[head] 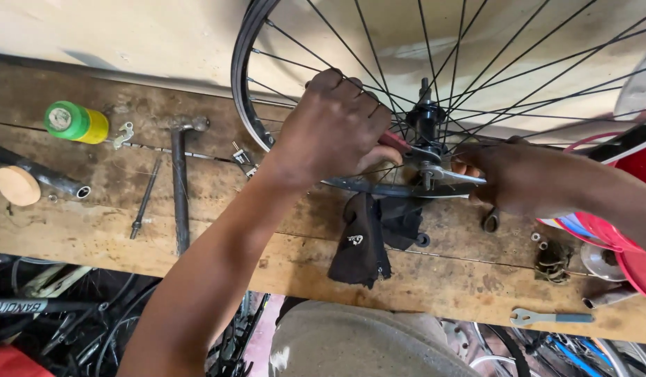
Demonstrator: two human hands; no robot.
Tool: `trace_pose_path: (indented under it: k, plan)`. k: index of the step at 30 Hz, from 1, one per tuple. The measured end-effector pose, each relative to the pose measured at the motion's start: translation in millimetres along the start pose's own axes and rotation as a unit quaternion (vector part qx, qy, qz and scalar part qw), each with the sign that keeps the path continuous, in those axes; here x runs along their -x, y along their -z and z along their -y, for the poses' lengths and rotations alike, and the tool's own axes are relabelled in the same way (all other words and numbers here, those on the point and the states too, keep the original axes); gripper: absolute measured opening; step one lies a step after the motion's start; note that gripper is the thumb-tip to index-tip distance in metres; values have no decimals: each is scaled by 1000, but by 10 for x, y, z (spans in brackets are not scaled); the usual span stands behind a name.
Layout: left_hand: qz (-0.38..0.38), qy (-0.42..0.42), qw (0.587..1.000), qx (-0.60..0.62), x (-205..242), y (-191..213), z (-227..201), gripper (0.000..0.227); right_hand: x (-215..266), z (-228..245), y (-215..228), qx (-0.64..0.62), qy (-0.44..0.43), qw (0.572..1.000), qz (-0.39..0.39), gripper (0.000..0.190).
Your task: Cleaning and reinstalling components of a bicycle wheel hub and axle using a rag and hand tools.
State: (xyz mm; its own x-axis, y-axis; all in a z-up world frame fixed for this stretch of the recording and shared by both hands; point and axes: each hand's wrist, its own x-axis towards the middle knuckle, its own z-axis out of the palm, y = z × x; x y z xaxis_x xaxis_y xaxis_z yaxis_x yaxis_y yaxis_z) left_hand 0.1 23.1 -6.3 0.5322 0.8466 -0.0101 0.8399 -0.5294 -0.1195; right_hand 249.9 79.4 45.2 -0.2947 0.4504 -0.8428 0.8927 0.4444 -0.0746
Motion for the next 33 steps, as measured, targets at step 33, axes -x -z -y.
trace_pose_path:
  k: [33]
  plan:
    - [263, 32, 964, 4, 6, 415, -10, 84, 164, 253, -52, -6, -42, 997, -67, 48]
